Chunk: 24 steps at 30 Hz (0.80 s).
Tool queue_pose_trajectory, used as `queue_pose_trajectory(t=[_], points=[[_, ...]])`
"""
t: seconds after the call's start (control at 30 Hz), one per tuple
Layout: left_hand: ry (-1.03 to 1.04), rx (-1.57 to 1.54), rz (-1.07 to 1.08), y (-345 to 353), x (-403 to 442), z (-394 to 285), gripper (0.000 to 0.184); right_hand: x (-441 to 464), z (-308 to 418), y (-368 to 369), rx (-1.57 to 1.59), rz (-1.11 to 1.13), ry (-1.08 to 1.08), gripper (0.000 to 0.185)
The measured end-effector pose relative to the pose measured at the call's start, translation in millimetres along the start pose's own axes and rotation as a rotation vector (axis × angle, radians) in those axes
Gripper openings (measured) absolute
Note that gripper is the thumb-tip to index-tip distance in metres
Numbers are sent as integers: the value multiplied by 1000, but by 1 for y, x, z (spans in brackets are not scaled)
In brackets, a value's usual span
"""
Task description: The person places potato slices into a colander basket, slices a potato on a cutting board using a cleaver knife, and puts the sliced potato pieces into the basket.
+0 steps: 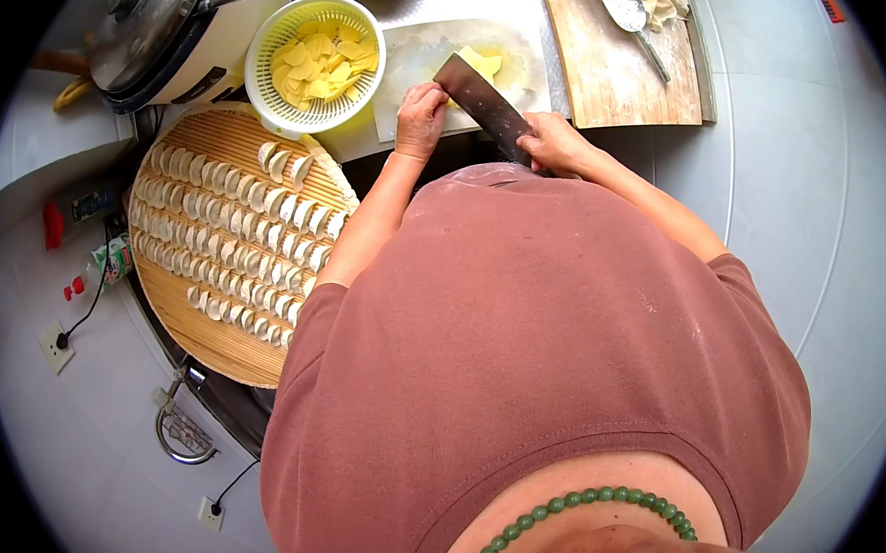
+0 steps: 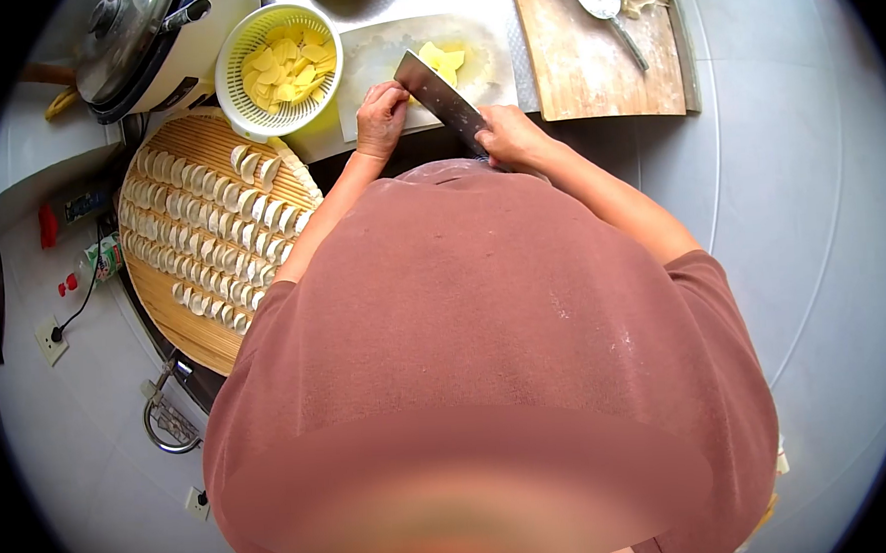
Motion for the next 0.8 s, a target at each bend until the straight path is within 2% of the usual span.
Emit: queue_pose_trajectory(t=[0.8], points=[[-26,-15,5,-2,0,1,10,22,-7,10,7,-1,-39,8]])
Point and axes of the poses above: each hand's wrist, its own x-axis towards the middle knuckle, its own y-axis out of the palm, z = x × y, the point moved 6 cm from there along x, towards the middle knuckle, and after that the axes turned 14 degrees about x, right-handed, at the moved point
